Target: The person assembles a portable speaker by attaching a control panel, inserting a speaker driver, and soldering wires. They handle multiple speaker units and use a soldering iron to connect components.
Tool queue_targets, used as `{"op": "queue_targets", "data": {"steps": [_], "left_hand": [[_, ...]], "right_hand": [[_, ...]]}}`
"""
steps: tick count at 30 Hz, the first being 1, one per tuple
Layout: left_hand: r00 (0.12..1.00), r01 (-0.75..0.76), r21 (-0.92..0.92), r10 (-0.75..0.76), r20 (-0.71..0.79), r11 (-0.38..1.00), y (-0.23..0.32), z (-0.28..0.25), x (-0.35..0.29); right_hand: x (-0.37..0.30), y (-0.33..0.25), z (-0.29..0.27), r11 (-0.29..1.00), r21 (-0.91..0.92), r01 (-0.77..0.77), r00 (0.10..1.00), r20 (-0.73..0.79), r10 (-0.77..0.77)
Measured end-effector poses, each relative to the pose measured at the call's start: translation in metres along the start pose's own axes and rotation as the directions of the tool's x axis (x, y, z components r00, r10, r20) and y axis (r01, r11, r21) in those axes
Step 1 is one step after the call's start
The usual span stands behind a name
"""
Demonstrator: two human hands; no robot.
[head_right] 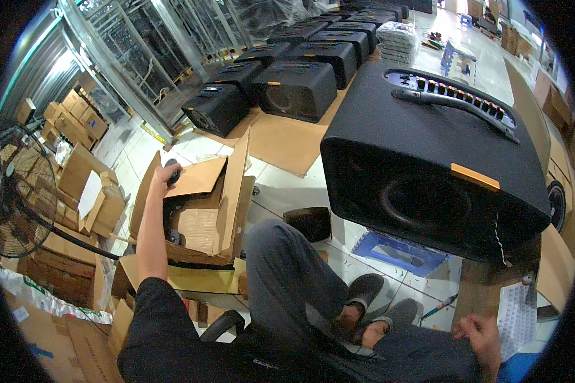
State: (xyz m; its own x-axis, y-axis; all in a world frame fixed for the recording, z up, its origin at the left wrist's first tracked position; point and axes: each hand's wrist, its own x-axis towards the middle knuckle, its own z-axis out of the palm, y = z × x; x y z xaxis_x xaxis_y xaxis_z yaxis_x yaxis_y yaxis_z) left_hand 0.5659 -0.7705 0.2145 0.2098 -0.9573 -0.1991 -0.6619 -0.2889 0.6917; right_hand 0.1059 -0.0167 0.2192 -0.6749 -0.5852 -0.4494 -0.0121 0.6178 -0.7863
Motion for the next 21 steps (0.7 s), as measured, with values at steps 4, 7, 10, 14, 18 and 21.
{"op": "queue_targets", "data": {"steps": [4,7,10,14,18,21], "left_hand": [[0.89,-0.385,-0.247,0.429,0.155,0.889,0.063,0.003,-0.112],[0.709,-0.543,-0.452,0.675,0.205,0.707,0.092,0.015,-0.221],[0.479,-0.471,-0.627,0.777,0.409,0.621,0.107,0.032,-0.314],[0.121,-0.299,-0.709,0.763,0.636,0.638,0.103,0.064,-0.402],[-0.105,0.257,-0.6,0.639,0.762,0.758,0.084,0.112,-0.459],[-0.089,0.601,-0.358,0.505,0.858,0.715,0.06,0.144,-0.484]], "right_hand": [[0.002,-0.008,0.0,1.0,-0.011,-0.016,0.999,-0.033,0.016],[0.0,-0.028,-0.001,0.95,-0.292,0.112,0.993,-0.014,-0.121],[-0.004,-0.059,0.01,0.875,-0.399,0.273,0.951,-0.025,-0.308],[-0.009,-0.113,0.024,0.662,-0.441,0.606,0.777,0.15,-0.611],[0.002,-0.152,0.038,0.516,-0.387,0.764,0.62,0.221,-0.753],[0.018,-0.162,0.048,0.493,-0.35,0.797,0.567,0.149,-0.81]]}}
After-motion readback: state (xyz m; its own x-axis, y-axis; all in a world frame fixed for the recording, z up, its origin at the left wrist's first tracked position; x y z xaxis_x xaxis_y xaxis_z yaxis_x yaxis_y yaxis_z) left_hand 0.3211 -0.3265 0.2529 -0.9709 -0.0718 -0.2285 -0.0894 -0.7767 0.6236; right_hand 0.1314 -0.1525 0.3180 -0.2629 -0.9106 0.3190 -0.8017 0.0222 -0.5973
